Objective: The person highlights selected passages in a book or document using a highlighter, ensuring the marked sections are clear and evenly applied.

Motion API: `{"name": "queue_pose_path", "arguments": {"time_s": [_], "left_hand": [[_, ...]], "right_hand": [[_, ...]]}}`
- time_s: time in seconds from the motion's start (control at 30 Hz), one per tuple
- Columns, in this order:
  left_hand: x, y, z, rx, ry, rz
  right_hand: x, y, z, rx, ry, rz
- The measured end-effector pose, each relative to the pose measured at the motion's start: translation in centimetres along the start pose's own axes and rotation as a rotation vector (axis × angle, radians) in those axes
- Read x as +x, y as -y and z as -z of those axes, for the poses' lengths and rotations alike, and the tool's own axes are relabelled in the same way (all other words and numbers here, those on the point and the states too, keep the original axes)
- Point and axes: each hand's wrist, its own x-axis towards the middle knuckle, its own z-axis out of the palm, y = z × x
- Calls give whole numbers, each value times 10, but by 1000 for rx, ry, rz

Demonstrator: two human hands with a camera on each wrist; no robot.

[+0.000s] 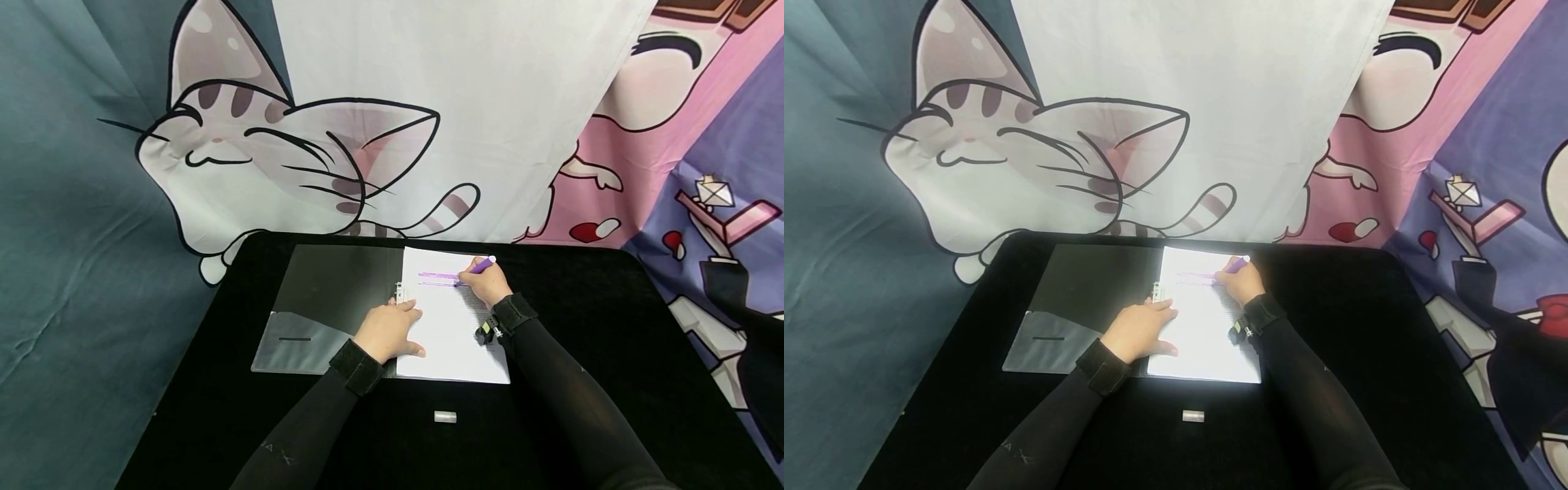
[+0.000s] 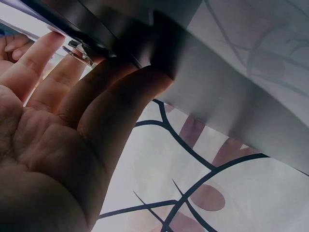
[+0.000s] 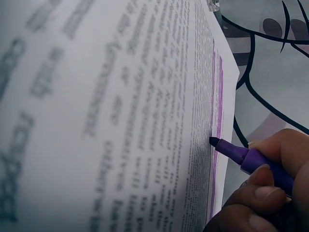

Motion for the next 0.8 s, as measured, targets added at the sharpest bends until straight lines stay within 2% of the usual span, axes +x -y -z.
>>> {"name": "queue_pose_path", "arguments": {"time_s": [0.1,0.13,0.2,0.5,0.57,0.63,0.7,0.77,0.8], "left_hand": [[0,0,0,4,3,1],[-2,-2,4,-3,17,7],[0,1,-1,6,-1,0],[1,-2,2,-1,13,11],[4,1,-2,-17,4,7],[10,8,-18,-14,-48,-18],[10,11,-21,-26,-64,-29],[15,17,-36,-16,-97,-46],[15,17,-36,-16,-98,-48]], "right_hand": [[0,-1,1,-17,-2,-1],[0,-1,1,-22,-2,-3],[1,-2,2,-30,-3,-4],[3,-3,5,-17,-8,1],[3,-3,5,-15,-12,9],[3,-4,5,-11,-11,14],[2,-5,5,-13,-10,10],[1,-5,5,-14,-14,2],[0,-5,6,-15,-15,-1]]}}
